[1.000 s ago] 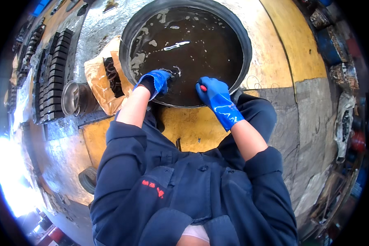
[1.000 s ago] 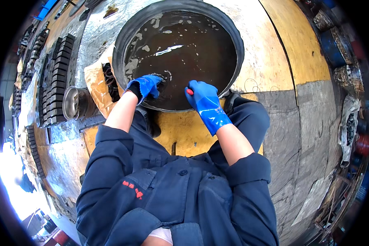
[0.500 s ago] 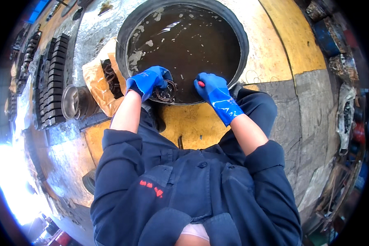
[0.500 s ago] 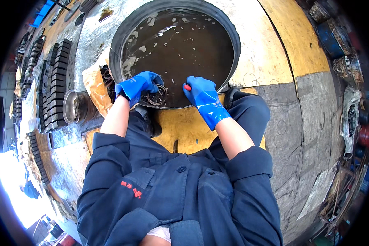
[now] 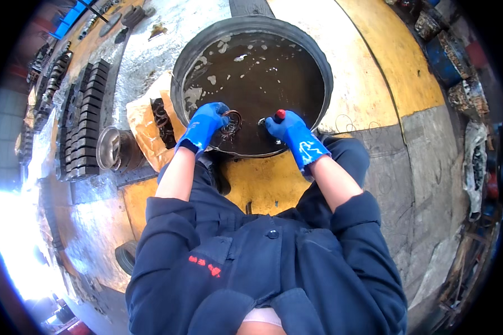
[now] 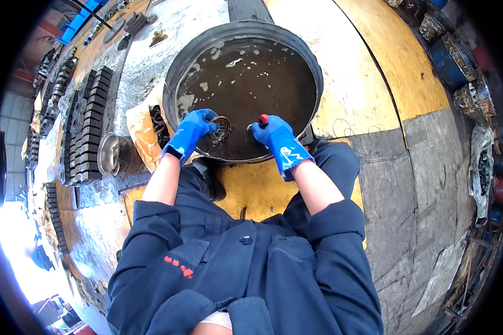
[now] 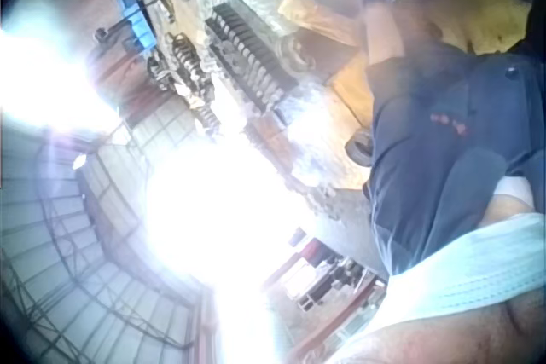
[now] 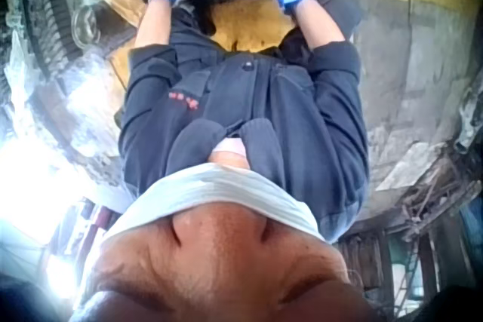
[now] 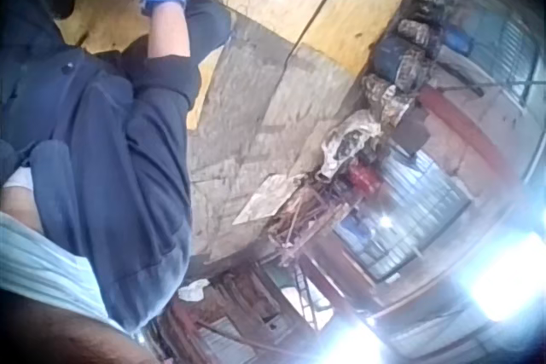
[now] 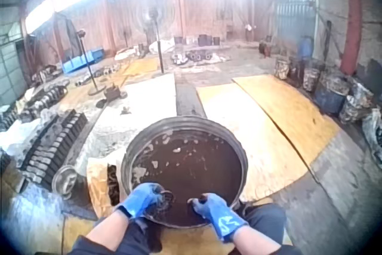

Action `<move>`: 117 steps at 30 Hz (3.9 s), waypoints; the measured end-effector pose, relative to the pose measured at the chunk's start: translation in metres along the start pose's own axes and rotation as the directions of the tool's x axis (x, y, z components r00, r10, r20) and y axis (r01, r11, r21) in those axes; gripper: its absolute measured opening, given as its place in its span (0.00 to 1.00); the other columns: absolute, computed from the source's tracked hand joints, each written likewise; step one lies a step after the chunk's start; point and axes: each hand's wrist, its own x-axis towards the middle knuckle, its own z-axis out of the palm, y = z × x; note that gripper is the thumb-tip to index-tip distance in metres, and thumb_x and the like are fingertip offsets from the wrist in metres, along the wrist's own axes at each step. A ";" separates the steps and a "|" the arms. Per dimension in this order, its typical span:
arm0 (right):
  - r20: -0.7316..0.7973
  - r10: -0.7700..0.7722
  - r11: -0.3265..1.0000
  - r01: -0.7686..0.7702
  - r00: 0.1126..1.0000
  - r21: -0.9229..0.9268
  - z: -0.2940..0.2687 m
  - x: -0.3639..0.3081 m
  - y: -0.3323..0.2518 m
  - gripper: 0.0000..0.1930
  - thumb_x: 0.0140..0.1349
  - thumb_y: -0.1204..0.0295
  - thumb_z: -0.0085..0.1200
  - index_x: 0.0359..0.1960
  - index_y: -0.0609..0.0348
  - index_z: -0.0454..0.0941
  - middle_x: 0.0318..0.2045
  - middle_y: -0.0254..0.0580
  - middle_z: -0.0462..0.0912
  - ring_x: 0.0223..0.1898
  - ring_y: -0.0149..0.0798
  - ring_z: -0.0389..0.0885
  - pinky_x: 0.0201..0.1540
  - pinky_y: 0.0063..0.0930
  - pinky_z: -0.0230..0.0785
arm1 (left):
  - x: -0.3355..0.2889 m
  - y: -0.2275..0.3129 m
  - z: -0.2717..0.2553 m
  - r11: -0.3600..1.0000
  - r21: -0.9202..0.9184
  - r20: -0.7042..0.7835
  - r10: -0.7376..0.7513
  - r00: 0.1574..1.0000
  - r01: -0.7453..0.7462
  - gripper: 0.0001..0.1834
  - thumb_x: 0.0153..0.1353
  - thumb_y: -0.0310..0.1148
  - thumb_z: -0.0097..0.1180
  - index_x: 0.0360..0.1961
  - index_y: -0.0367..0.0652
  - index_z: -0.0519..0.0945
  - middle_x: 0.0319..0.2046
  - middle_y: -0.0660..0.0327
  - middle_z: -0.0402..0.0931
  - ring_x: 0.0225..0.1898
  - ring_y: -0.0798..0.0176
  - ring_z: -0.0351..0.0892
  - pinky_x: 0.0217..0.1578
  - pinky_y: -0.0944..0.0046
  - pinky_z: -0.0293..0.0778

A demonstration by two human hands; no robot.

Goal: The person cleans small metal rings by hand in a bucket of dark liquid using a brush with blue-gloved hands.

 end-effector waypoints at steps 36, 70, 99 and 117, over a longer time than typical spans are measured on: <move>-0.412 -0.560 0.764 0.641 0.719 0.080 -0.015 0.058 -0.042 0.12 0.71 0.51 0.63 0.46 0.39 0.91 0.40 0.38 0.93 0.44 0.54 0.92 0.47 0.49 0.85 | 0.016 0.026 0.017 0.722 -0.692 -0.015 -0.050 0.999 0.026 0.18 0.70 0.34 0.73 0.58 0.39 0.90 0.46 0.60 0.93 0.42 0.66 0.90 0.43 0.66 0.80; -0.332 -0.358 0.873 0.439 0.873 0.212 0.000 0.057 -0.035 0.15 0.71 0.55 0.63 0.47 0.50 0.92 0.40 0.50 0.93 0.42 0.53 0.93 0.46 0.44 0.83 | 0.016 0.039 0.033 0.910 -0.409 -0.231 -0.025 0.973 -0.074 0.22 0.72 0.32 0.73 0.63 0.36 0.87 0.51 0.58 0.92 0.53 0.63 0.91 0.59 0.62 0.84; 0.120 -0.369 0.818 0.383 0.922 -0.429 -0.009 0.074 -0.041 0.13 0.70 0.54 0.66 0.50 0.37 0.93 0.47 0.36 0.95 0.50 0.49 0.95 0.50 0.54 0.86 | 0.033 0.004 0.058 0.866 -0.455 -0.154 0.154 0.976 -0.208 0.26 0.66 0.25 0.70 0.66 0.47 0.88 0.59 0.50 0.90 0.64 0.45 0.88 0.66 0.51 0.83; -0.303 -0.804 0.551 0.833 0.511 -0.055 -0.003 0.062 -0.059 0.04 0.72 0.64 0.62 0.43 0.40 0.89 0.37 0.38 0.91 0.40 0.53 0.92 0.40 0.49 0.83 | -0.004 0.039 0.024 0.522 -0.853 -0.024 -0.030 0.999 -0.005 0.18 0.79 0.36 0.63 0.63 0.37 0.87 0.52 0.59 0.91 0.53 0.63 0.89 0.56 0.61 0.83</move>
